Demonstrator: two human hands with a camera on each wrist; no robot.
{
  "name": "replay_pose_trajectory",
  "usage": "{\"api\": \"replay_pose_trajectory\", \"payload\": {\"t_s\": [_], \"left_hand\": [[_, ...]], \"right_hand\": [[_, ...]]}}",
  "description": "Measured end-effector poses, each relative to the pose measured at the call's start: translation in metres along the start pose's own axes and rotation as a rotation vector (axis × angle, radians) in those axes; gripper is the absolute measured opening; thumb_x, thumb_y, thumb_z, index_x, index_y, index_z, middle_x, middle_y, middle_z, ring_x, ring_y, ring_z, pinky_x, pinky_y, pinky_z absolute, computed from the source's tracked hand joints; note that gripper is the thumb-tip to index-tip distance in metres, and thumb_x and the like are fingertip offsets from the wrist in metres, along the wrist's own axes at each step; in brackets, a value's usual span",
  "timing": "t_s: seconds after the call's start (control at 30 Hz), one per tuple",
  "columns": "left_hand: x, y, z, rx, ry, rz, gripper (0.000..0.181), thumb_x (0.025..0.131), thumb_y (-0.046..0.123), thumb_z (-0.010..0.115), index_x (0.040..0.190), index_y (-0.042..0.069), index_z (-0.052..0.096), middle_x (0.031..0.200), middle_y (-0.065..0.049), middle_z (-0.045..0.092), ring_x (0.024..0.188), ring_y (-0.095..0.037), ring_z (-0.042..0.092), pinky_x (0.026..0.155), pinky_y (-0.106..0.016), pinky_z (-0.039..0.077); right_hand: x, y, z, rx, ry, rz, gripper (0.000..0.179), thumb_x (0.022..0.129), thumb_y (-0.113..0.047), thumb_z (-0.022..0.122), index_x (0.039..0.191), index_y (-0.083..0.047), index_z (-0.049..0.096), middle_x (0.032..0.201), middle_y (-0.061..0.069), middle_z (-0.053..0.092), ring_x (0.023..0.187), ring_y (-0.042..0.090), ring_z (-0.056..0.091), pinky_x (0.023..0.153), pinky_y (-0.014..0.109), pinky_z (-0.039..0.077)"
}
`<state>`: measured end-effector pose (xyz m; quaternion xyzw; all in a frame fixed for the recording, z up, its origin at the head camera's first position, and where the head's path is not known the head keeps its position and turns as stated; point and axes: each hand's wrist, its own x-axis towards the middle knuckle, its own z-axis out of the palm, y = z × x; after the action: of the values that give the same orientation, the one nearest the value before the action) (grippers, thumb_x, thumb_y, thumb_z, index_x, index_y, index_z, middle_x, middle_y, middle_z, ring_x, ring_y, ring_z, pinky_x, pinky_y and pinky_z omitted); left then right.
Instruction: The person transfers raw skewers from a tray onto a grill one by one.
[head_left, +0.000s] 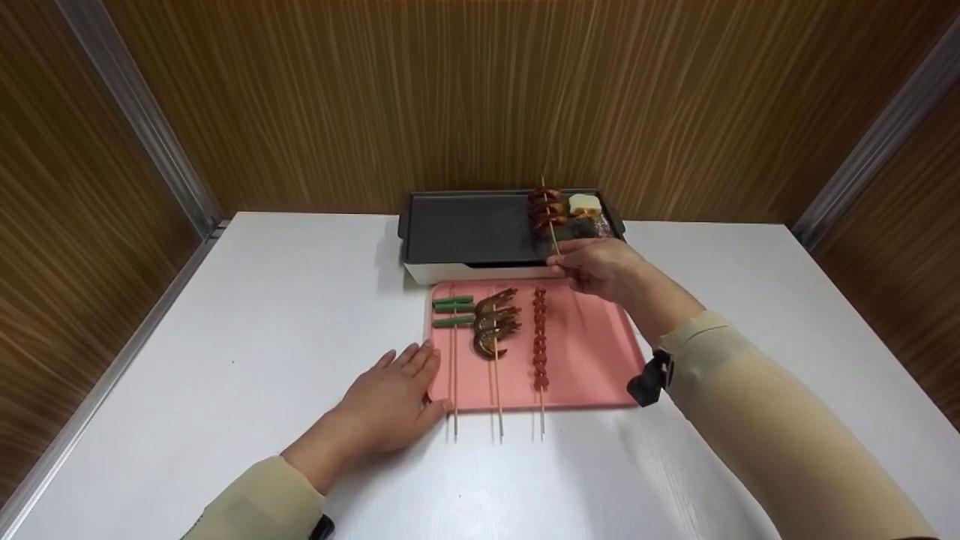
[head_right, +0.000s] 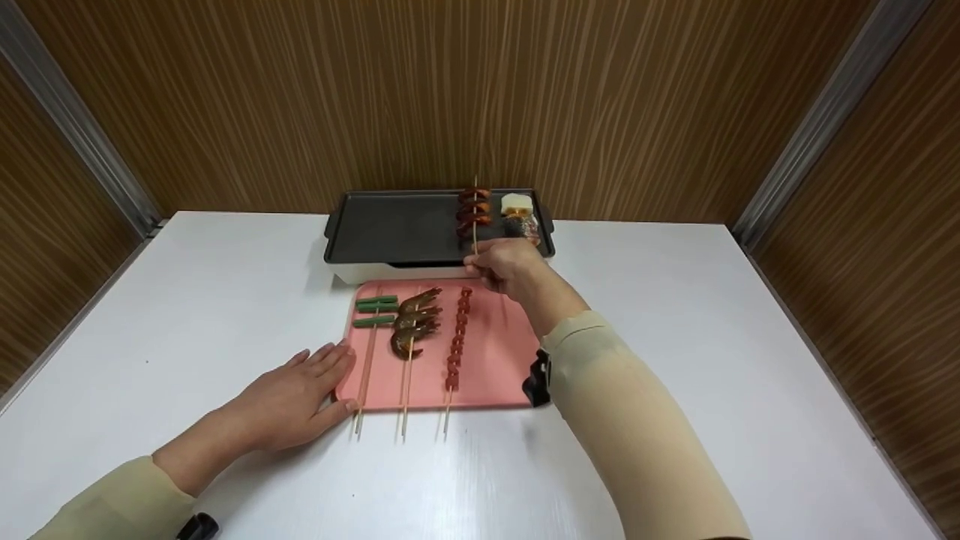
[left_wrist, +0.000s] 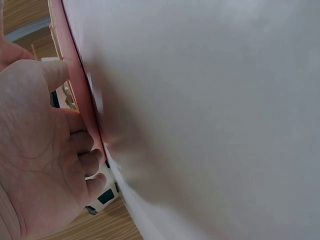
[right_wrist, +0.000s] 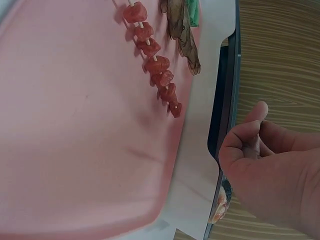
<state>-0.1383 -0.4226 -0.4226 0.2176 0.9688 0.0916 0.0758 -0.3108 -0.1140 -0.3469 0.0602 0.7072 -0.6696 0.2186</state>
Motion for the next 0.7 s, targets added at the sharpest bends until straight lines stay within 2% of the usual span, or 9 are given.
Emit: {"api": "replay_pose_trajectory", "payload": {"t_s": [0.37, 0.57, 0.7], "left_hand": [[0.0020, -0.0022, 0.0020, 0.016, -0.018, 0.006, 0.077, 0.111, 0.052, 0.043, 0.163, -0.003, 0.035, 0.171, -0.020, 0.028, 0.159, -0.037, 0.026, 0.129, -0.055, 0.020], [0.0018, -0.0022, 0.0015, 0.017, -0.011, 0.010, 0.077, 0.111, 0.052, 0.044, 0.163, -0.004, 0.035, 0.171, -0.021, 0.029, 0.159, -0.038, 0.026, 0.129, -0.055, 0.021], [0.0026, -0.0016, 0.0019, 0.020, -0.011, 0.012, 0.077, 0.111, 0.052, 0.044, 0.163, -0.004, 0.035, 0.171, -0.020, 0.028, 0.159, -0.038, 0.026, 0.129, -0.055, 0.021]], "right_hand": [[0.0058, 0.0044, -0.0006, -0.003, -0.015, 0.000, 0.049, 0.112, -0.003, 0.046, 0.160, 0.003, 0.038, 0.086, -0.003, 0.071, 0.074, 0.006, 0.063, 0.062, 0.021, 0.043], [0.0049, 0.0066, -0.0019, -0.009, -0.026, 0.014, 0.045, 0.113, -0.003, 0.043, 0.157, 0.003, 0.039, 0.085, -0.005, 0.069, 0.075, 0.005, 0.062, 0.063, 0.019, 0.043], [0.0028, 0.0086, -0.0025, 0.011, -0.005, 0.026, 0.039, 0.112, -0.001, 0.043, 0.151, 0.002, 0.045, 0.088, -0.002, 0.070, 0.077, 0.007, 0.064, 0.064, 0.020, 0.044]]}}
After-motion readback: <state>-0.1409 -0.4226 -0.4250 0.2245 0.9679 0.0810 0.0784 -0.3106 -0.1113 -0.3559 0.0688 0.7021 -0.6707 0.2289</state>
